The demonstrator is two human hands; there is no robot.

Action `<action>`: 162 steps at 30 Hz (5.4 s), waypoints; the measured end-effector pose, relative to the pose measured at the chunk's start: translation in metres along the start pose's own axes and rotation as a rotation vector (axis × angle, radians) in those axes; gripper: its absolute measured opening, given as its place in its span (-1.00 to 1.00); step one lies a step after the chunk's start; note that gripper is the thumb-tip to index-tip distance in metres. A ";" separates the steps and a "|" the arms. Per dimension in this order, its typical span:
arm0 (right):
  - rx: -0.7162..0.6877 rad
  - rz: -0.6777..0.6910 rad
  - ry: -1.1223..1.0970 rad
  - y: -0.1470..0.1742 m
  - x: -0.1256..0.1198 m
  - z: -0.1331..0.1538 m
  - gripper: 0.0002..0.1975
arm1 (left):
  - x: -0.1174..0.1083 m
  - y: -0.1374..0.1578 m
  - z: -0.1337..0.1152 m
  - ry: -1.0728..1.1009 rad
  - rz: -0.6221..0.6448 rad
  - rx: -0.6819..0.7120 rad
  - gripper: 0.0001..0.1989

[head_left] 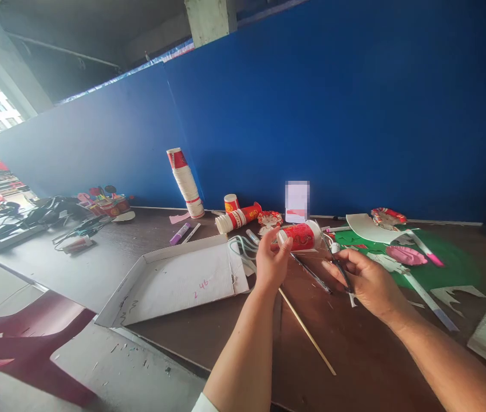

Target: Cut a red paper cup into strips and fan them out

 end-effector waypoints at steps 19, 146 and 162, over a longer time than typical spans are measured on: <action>0.023 0.036 0.051 0.002 0.000 -0.005 -0.66 | -0.004 -0.005 -0.001 0.074 -0.034 0.041 -0.56; 0.055 -0.075 0.078 0.003 -0.009 0.003 -0.63 | 0.008 -0.005 0.011 0.161 0.088 -0.039 -0.43; 0.132 -0.016 0.050 0.001 -0.005 -0.006 -0.66 | 0.006 -0.010 0.017 0.132 0.077 0.018 -0.45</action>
Point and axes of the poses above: each hand's wrist, its own y-axis away from the middle knuckle, its own x-axis out of the palm, z = x × y, the point moved 7 cm from there along -y, towards the middle knuckle, and after that the axes turned 2 degrees about -x, right-handed, at the moved point
